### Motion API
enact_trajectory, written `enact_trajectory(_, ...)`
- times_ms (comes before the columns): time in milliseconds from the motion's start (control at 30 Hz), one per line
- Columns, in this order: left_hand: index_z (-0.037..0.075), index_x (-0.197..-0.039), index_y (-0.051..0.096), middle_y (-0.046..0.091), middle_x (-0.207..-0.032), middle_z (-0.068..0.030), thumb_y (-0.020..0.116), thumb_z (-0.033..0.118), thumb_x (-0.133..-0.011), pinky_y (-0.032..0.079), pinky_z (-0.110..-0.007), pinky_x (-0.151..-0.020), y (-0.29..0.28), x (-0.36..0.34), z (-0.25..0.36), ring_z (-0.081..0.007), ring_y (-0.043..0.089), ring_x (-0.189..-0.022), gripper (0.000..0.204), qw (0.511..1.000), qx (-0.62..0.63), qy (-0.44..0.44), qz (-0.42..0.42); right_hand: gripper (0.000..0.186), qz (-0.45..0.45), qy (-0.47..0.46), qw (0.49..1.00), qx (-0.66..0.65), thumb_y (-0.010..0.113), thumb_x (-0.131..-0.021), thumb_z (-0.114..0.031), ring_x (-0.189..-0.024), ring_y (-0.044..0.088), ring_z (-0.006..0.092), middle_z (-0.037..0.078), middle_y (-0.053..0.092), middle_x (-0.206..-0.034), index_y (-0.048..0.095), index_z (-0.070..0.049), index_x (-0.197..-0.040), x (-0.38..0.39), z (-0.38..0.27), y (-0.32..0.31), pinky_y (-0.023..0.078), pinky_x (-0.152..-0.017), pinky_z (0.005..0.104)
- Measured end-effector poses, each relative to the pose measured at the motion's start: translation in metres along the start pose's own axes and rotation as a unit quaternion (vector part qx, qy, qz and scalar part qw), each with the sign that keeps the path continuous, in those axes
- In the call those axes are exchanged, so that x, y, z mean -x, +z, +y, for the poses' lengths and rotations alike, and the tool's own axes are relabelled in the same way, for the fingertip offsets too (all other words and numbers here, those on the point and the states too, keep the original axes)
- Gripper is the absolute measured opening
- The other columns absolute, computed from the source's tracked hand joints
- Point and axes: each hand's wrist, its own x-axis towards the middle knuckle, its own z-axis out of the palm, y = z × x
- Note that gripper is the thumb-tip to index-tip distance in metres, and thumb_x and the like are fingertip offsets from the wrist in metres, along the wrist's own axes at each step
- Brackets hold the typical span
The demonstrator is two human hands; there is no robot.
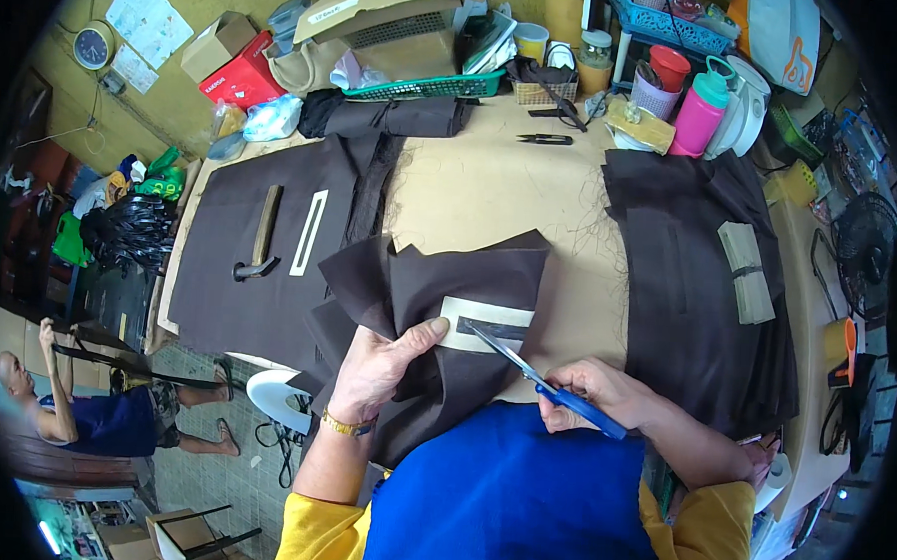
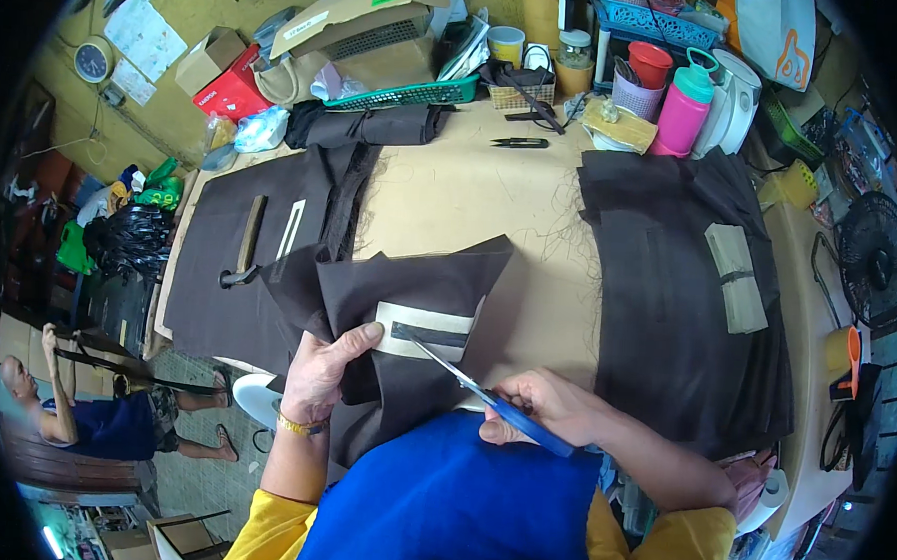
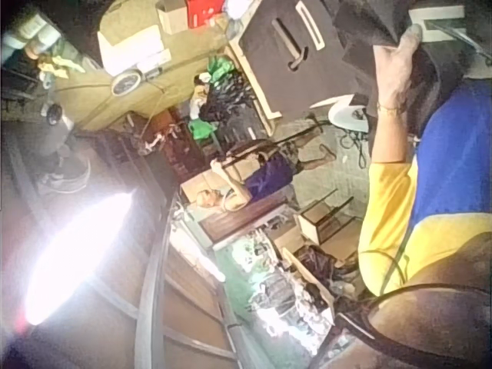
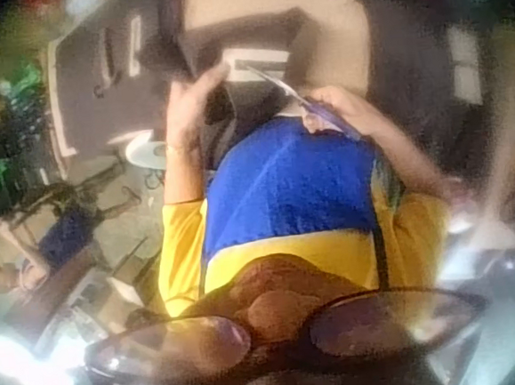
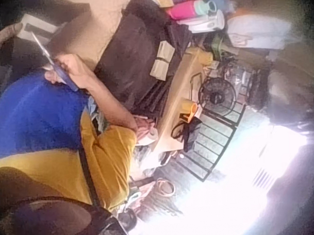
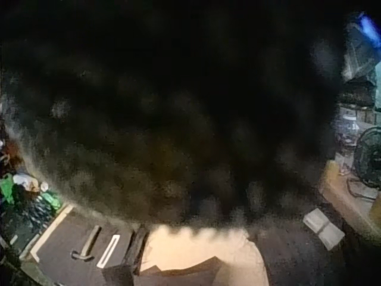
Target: The person cuts a rectangular hole in a piece of dark fabric using scissors and applies white tape around the edges of the opening.
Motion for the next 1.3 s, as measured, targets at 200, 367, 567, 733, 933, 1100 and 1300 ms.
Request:
enact_trajectory(200, -0.003, -0.126, 0.051, 0.059, -0.12, -0.0105, 0.07, 0.004, -0.085, 0.044, -0.033, -0.096, 0.005, 0.003, 0.007, -0.0184, 0.057, -0.108, 0.047, 0.999, -0.03, 0.019, -0.006, 0.024, -0.022, 0.007, 0.999, -0.023, 0.073, -0.085, -0.021, -0.072, 0.055, 0.0056, 0.001, 0.061, -0.079, 0.058, -0.003, -0.088, -0.006, -0.001, 0.0, 0.046, -0.068, 0.0214)
enact_trajectory(367, -0.004, -0.123, 0.053, 0.061, -0.116, -0.0092, 0.069, 0.004, -0.085, 0.045, -0.031, -0.093, 0.006, 0.003, 0.006, -0.0172, 0.058, -0.104, 0.042, 0.999, -0.022, 0.033, -0.011, 0.039, 0.009, -0.027, 0.999, 0.027, 0.074, -0.083, -0.04, -0.066, 0.051, 0.0058, 0.0, 0.057, -0.071, 0.06, -0.004, -0.085, -0.011, -0.015, 0.007, 0.041, -0.059, 0.0255)
enact_trajectory(567, -0.004, -0.118, 0.057, 0.063, -0.112, -0.0081, 0.07, 0.005, -0.085, 0.046, -0.031, -0.089, 0.006, 0.002, 0.003, -0.0162, 0.058, -0.099, 0.036, 0.997, -0.03, 0.059, 0.028, 0.047, 0.052, -0.045, 0.989, 0.128, 0.075, -0.079, -0.047, -0.066, 0.051, 0.0108, 0.003, 0.055, -0.07, 0.058, -0.004, -0.082, -0.017, -0.008, 0.009, 0.041, -0.059, 0.0294)
enact_trajectory(733, -0.004, -0.122, 0.053, 0.061, -0.116, -0.01, 0.069, 0.005, -0.085, 0.046, -0.031, -0.092, 0.006, 0.004, 0.005, -0.0181, 0.058, -0.103, 0.042, 1.0, -0.008, 0.008, 0.015, 0.044, 0.029, -0.059, 0.995, 0.069, 0.073, -0.082, -0.045, -0.063, 0.049, 0.0086, 0.001, 0.054, -0.069, 0.057, -0.004, -0.082, -0.022, -0.006, 0.012, 0.039, -0.057, 0.0268)
enact_trajectory(933, -0.004, -0.126, 0.05, 0.06, -0.118, -0.0114, 0.068, 0.004, -0.085, 0.046, -0.032, -0.093, 0.009, 0.007, 0.008, -0.0191, 0.058, -0.106, 0.046, 0.999, 0.025, -0.011, 0.018, 0.039, 0.003, -0.092, 0.996, 0.017, 0.07, -0.086, -0.041, -0.063, 0.048, 0.0061, -0.001, 0.054, -0.069, 0.056, -0.005, -0.083, -0.027, -0.01, 0.015, 0.037, -0.054, 0.0245)
enact_trajectory(1100, -0.004, -0.125, 0.05, 0.061, -0.116, -0.0112, 0.068, 0.004, -0.085, 0.047, -0.032, -0.092, 0.007, 0.008, 0.008, -0.0189, 0.059, -0.104, 0.044, 0.999, 0.027, -0.002, 0.023, 0.041, 0.021, -0.092, 0.995, 0.039, 0.07, -0.085, -0.044, -0.061, 0.047, 0.0071, 0.0, 0.053, -0.066, 0.056, -0.005, -0.082, -0.03, -0.01, 0.019, 0.037, -0.053, 0.0262)
enact_trajectory(1300, -0.003, -0.123, 0.052, 0.062, -0.114, -0.0106, 0.068, 0.003, -0.086, 0.048, -0.032, -0.09, 0.009, 0.01, 0.009, -0.0185, 0.059, -0.102, 0.042, 0.999, 0.021, 0.033, 0.015, 0.043, 0.049, -0.088, 0.993, 0.064, 0.071, -0.084, -0.044, -0.057, 0.043, 0.0077, 0.001, 0.05, -0.061, 0.057, -0.003, -0.079, -0.034, -0.007, 0.02, 0.035, -0.051, 0.0278)
